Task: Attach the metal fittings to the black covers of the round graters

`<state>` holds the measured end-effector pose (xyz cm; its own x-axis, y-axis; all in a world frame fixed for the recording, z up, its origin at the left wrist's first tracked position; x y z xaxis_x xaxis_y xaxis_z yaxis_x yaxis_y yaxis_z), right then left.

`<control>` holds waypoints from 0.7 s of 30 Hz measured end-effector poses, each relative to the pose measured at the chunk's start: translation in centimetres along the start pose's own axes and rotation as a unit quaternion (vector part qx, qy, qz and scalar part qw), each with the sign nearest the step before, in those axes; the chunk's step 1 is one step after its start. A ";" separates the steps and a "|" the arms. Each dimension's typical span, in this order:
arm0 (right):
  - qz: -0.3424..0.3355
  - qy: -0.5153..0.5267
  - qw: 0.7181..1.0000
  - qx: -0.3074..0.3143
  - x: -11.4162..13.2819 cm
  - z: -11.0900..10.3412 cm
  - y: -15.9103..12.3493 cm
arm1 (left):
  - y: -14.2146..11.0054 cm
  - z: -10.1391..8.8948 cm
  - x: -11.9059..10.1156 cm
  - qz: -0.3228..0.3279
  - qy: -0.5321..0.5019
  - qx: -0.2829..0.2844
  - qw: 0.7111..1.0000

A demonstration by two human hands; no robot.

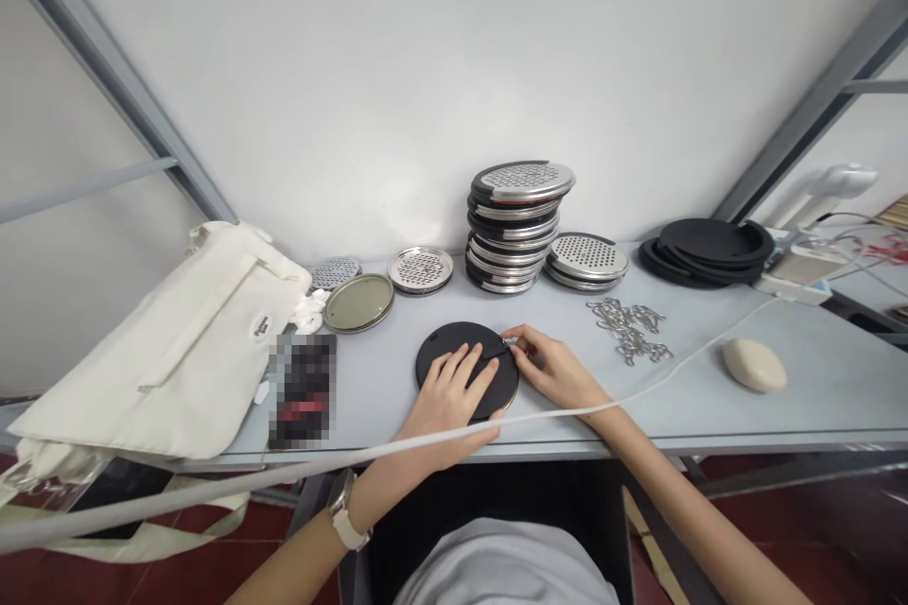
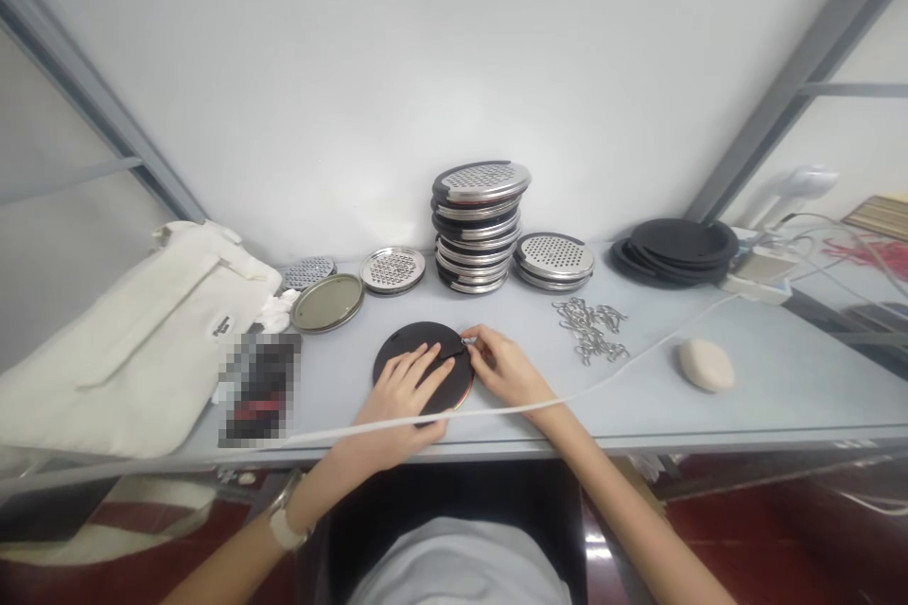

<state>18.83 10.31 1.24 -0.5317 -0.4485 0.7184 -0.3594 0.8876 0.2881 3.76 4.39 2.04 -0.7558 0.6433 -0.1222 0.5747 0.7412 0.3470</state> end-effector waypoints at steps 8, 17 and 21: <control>-0.004 0.016 1.000 -0.026 -0.1 0.2 -0.1 | 0.0 0.0 -0.1 -0.002 -0.002 0.002 1.000; -0.048 0.011 0.996 -0.077 0.8 -0.6 0.0 | 0.1 0.0 -0.1 -0.003 -0.005 0.002 1.000; -0.062 0.002 0.995 -0.078 0.9 -0.6 0.1 | 0.1 -0.1 -0.1 -0.001 -0.004 -0.002 1.000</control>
<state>18.75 10.06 2.30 -0.4880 -0.5551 0.6736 -0.2988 0.8314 0.4686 3.84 4.36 2.18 -0.7540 0.6436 -0.1311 0.5723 0.7417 0.3498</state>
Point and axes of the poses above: each hand's wrist, its own y-axis towards the middle knuckle, its own z-axis out of the palm, x = y × z, the point moved 6 cm from there along y, towards the middle knuckle, and after that the axes turned 1 degree about -z, right-handed, at the moved point
